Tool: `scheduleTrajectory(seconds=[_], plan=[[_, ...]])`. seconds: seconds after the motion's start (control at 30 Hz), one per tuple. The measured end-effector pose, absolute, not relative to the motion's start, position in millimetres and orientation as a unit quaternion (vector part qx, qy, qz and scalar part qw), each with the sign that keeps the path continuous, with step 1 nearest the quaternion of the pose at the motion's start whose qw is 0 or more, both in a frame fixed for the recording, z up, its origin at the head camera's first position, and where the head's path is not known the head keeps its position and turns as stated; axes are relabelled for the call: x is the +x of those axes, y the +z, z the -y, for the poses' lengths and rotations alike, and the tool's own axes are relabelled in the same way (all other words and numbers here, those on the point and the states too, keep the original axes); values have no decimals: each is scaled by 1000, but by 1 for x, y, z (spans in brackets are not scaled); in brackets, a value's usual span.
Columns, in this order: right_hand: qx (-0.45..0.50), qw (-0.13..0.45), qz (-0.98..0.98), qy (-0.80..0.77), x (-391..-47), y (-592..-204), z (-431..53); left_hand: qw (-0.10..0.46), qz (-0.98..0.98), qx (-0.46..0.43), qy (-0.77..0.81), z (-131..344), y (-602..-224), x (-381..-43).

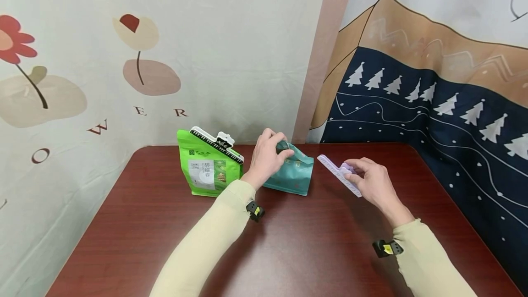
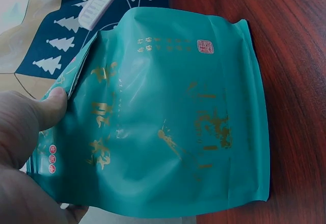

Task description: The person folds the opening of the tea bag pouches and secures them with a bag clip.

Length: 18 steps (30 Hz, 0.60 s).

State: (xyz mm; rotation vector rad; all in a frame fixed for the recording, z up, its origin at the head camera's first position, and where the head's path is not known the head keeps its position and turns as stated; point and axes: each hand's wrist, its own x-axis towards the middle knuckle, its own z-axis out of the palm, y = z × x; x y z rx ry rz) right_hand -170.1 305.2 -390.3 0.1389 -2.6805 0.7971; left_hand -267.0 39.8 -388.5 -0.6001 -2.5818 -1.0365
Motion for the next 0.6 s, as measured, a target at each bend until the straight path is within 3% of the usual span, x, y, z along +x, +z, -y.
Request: scheduleTrajectory(seconds=[0.6], plan=[[58, 158, 942, 289, -176, -388, -298, 237, 904, -279, -219, -45, -384, -266]])
